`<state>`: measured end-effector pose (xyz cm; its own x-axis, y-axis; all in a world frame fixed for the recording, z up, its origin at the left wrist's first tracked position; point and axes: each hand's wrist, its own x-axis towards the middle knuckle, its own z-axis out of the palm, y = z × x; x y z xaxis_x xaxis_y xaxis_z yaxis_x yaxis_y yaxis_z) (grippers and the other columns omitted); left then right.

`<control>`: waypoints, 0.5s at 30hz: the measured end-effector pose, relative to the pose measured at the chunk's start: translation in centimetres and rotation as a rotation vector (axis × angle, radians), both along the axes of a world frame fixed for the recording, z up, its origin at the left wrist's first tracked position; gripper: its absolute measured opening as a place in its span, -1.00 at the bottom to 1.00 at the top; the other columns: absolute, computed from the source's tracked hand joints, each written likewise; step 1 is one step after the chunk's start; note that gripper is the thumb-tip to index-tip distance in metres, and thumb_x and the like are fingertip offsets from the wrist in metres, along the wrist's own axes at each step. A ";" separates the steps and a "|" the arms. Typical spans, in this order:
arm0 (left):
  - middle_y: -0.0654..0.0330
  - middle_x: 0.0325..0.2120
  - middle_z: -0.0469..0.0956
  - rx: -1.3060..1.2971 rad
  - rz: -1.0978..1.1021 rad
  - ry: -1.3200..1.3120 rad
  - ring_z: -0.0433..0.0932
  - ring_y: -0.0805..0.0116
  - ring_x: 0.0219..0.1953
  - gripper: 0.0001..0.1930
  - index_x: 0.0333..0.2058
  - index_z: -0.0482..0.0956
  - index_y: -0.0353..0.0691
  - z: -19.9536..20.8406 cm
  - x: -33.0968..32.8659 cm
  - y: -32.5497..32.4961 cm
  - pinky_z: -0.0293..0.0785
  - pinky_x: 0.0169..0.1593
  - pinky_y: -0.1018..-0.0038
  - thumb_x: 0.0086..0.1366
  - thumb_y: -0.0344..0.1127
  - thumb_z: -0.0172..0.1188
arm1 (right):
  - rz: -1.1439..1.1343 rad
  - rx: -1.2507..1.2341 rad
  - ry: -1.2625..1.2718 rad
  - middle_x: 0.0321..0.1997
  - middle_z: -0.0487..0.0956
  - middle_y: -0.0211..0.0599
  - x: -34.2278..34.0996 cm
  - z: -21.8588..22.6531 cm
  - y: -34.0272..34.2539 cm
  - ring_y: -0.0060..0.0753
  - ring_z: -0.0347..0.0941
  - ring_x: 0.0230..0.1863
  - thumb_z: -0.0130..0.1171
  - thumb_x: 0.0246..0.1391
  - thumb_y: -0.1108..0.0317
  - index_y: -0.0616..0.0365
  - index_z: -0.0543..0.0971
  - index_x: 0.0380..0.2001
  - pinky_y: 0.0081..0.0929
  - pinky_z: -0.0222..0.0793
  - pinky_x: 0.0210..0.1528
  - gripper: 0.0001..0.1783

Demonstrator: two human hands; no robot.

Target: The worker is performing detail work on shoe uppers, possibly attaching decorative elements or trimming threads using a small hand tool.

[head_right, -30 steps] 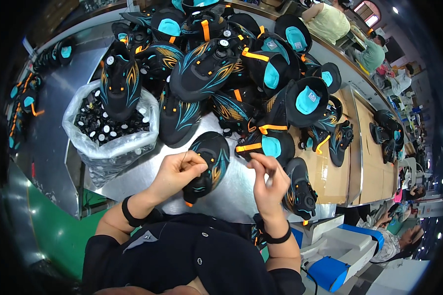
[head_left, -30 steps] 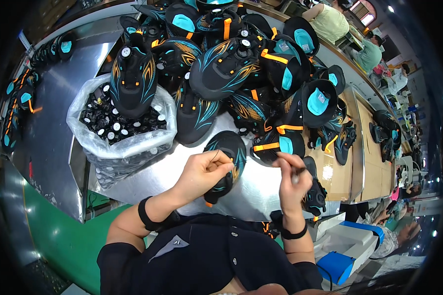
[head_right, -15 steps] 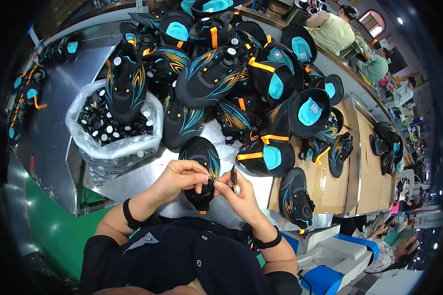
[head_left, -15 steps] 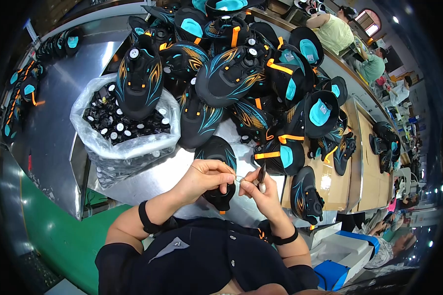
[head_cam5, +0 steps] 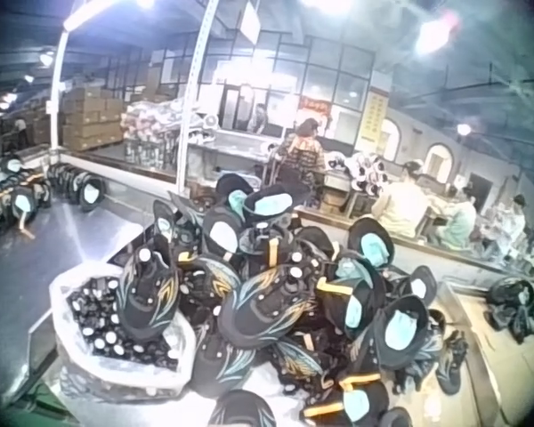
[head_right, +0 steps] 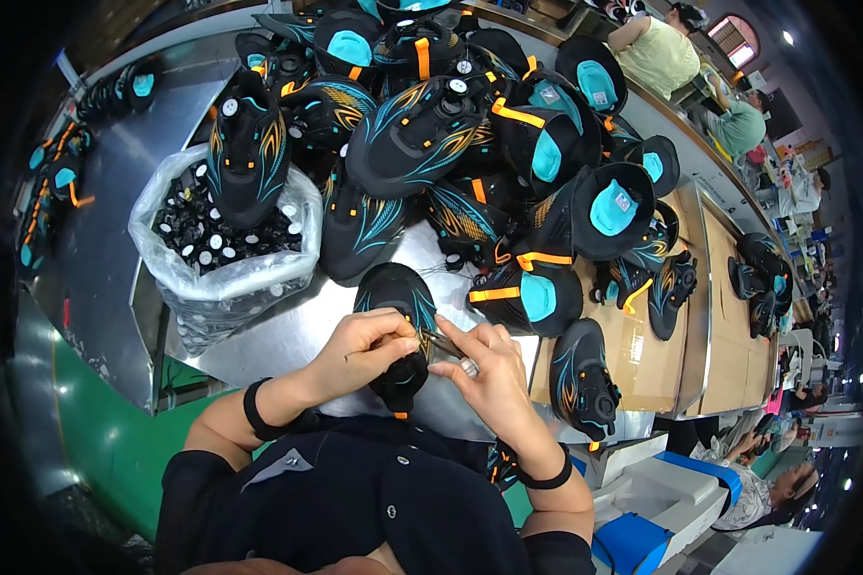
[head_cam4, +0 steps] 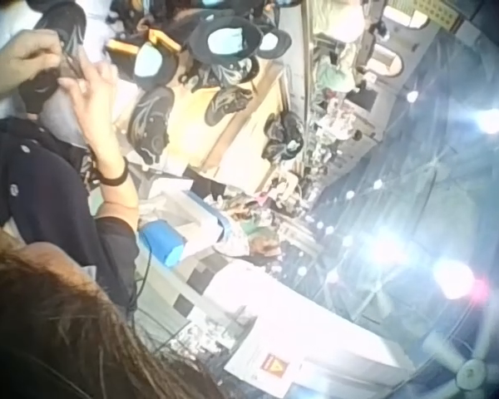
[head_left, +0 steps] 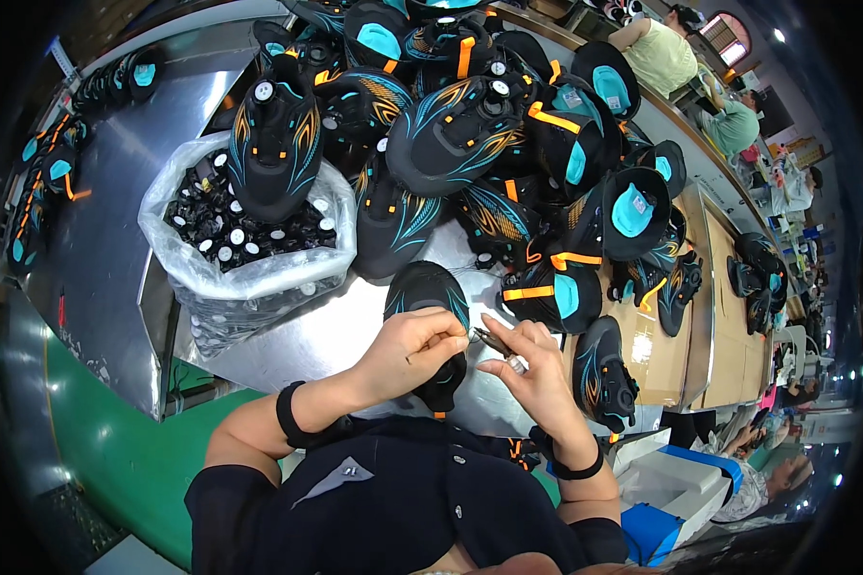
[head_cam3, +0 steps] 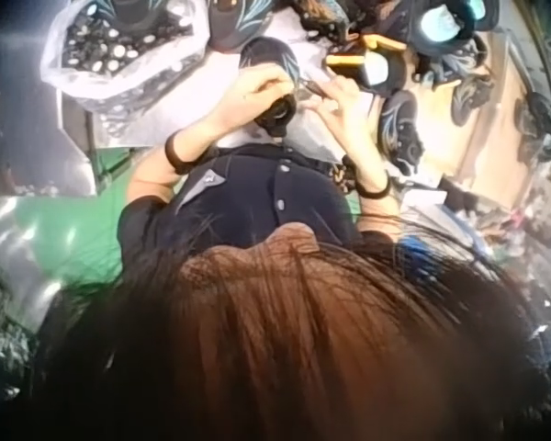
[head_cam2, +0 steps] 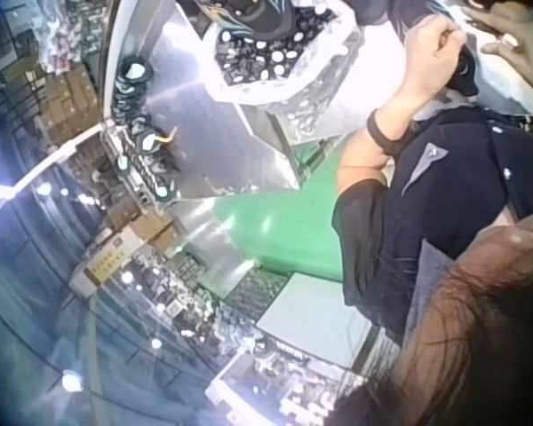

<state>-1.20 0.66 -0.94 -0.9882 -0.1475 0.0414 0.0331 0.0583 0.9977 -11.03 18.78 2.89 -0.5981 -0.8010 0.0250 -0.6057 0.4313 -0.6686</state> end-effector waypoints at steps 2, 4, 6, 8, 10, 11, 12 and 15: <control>0.19 -0.62 0.35 -0.086 0.029 0.017 0.38 0.44 -0.58 -0.86 -0.44 0.49 -0.36 -0.1 0.0 0.1 0.27 -0.48 0.49 0.21 -0.38 0.14 | 0.018 0.018 0.107 -0.46 0.41 -0.32 -0.1 0.0 0.1 -0.27 0.30 -0.36 0.37 -0.20 0.25 -0.02 0.53 0.05 -0.38 0.27 -0.27 -0.39; 0.25 -0.59 0.36 -0.179 0.034 0.088 0.29 0.57 -0.59 -0.87 -0.45 0.51 -0.34 -0.2 -0.1 0.2 0.19 -0.52 0.58 0.22 -0.40 0.13 | 0.018 0.026 0.122 -0.47 0.41 -0.31 0.0 0.0 0.1 -0.25 0.30 -0.37 0.37 -0.20 0.24 -0.02 0.52 0.06 -0.36 0.28 -0.28 -0.37; 0.24 -0.60 0.36 -0.212 0.038 0.106 0.30 0.55 -0.59 -0.87 -0.44 0.51 -0.34 -0.1 -0.3 0.3 0.20 -0.52 0.58 0.22 -0.39 0.13 | 0.014 0.027 0.143 -0.47 0.41 -0.31 0.2 -0.2 0.1 -0.24 0.30 -0.39 0.37 -0.21 0.23 -0.02 0.51 0.06 -0.34 0.29 -0.30 -0.36; 0.24 -0.61 0.35 -0.241 0.042 0.125 0.30 0.54 -0.59 -0.87 -0.43 0.50 -0.33 0.1 -0.5 0.2 0.21 -0.51 0.57 0.23 -0.38 0.13 | -0.003 0.037 0.125 -0.45 0.42 -0.27 0.1 -0.7 0.0 -0.17 0.34 -0.40 0.34 -0.15 0.29 0.12 0.53 -0.06 -0.30 0.31 -0.32 -0.51; 0.34 -0.65 0.32 -0.125 -0.026 -0.095 0.25 0.60 -0.63 -0.85 -0.41 0.49 -0.28 0.4 -0.7 -0.2 0.16 -0.54 0.60 0.27 -0.32 0.10 | -0.018 0.013 0.195 -0.45 0.42 -0.25 -0.2 -1.4 -0.1 -0.14 0.35 -0.39 0.30 -0.14 0.35 0.16 0.51 -0.18 -0.28 0.32 -0.33 -0.62; 0.40 -0.68 0.28 0.188 -0.077 -0.135 0.19 0.64 -0.65 -0.84 -0.41 0.48 -0.25 0.6 -0.6 -0.6 0.09 -0.56 0.62 0.29 -0.29 0.09 | -0.030 0.011 0.248 -0.46 0.41 -0.22 -0.5 -1.8 0.0 -0.11 0.37 -0.39 0.26 -0.12 0.41 0.20 0.48 -0.29 -0.25 0.32 -0.33 -0.72; 0.46 -0.70 0.23 0.504 -0.167 -0.218 0.13 0.68 -0.67 -0.83 -0.40 0.47 -0.22 0.9 -0.5 -1.0 0.02 -0.58 0.64 0.31 -0.26 0.07 | -0.046 -0.013 0.272 -0.46 0.41 -0.22 -0.8 -2.2 0.1 -0.11 0.37 -0.39 0.26 -0.12 0.41 0.20 0.48 -0.29 -0.25 0.32 -0.33 -0.72; 0.55 -0.73 0.10 0.752 -0.201 -0.339 -0.04 0.77 -0.70 -0.81 -0.41 0.43 -0.21 2.2 1.4 -2.8 -0.19 -0.61 0.69 0.32 -0.24 0.07 | 0.028 0.050 0.494 -0.49 0.39 -0.22 -1.5 -3.0 1.0 -0.10 0.40 -0.39 0.14 -0.22 0.58 0.18 0.40 -0.45 -0.26 0.33 -0.41 -0.81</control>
<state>0.21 -2.10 1.24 -0.9397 0.1624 -0.3010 -0.3363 -0.5996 0.7262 -12.57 19.73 -0.06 -0.5023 -0.8243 0.2612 -0.8569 0.4341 -0.2781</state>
